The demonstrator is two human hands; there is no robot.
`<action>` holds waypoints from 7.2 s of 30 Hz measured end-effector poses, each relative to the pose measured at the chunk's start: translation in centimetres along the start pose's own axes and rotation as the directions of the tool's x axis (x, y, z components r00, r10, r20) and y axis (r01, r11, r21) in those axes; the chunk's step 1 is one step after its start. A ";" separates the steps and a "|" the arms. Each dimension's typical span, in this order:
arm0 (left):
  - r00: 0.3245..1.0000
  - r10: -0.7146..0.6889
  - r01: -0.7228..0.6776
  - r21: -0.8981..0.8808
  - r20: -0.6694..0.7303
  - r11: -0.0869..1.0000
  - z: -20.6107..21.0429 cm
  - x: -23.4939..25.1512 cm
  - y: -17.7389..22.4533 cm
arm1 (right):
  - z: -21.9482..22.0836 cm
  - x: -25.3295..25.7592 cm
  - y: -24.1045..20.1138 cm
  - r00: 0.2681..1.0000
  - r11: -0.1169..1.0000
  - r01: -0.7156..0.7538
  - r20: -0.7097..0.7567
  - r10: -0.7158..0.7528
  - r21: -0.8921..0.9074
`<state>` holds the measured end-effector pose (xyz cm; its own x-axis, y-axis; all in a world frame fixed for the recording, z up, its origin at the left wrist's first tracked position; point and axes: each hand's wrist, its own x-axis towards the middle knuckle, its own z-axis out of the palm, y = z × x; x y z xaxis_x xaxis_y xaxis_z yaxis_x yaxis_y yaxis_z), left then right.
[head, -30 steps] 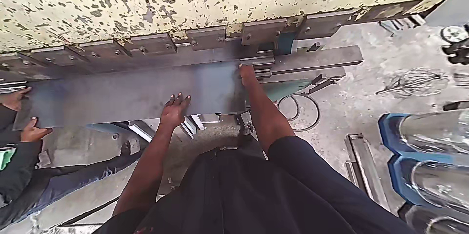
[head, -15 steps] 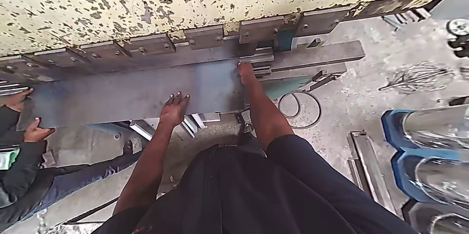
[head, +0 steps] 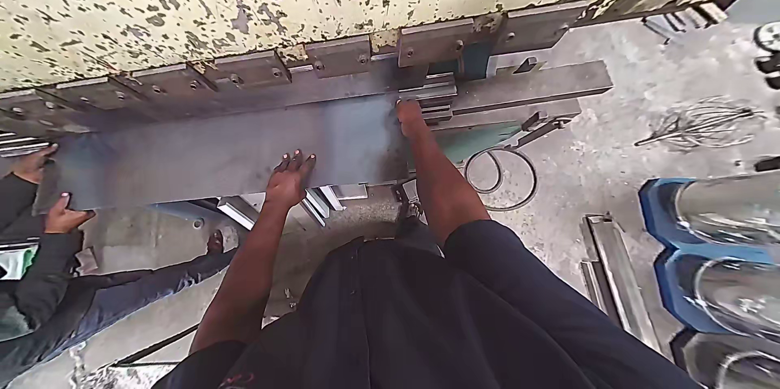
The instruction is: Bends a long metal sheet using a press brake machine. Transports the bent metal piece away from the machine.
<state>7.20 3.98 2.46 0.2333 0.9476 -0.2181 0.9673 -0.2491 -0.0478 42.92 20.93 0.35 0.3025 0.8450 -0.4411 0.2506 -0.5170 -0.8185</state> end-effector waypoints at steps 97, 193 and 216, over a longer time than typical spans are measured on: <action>0.999 -0.007 0.006 0.042 0.036 0.999 -1.2 -0.1 0.8 | -0.2 0.1 0.2 0.994 0.994 0.096 0.057 -0.093 -0.048; 1.000 0.020 -0.020 0.027 -0.020 0.999 -1.2 0.0 0.3 | -15.4 -24.0 39.8 0.790 0.751 -0.500 0.128 0.599 -0.432; 0.999 0.030 -0.029 0.040 -0.025 0.999 -0.9 0.2 0.2 | -16.0 -24.6 40.2 0.786 0.743 -0.513 0.113 0.608 -0.429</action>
<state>7.55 4.25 3.26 0.2649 0.9444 -0.1946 0.9553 -0.2844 -0.0801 60.27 -22.87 -15.82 0.2863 0.3649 -0.8859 0.4259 -0.8767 -0.2235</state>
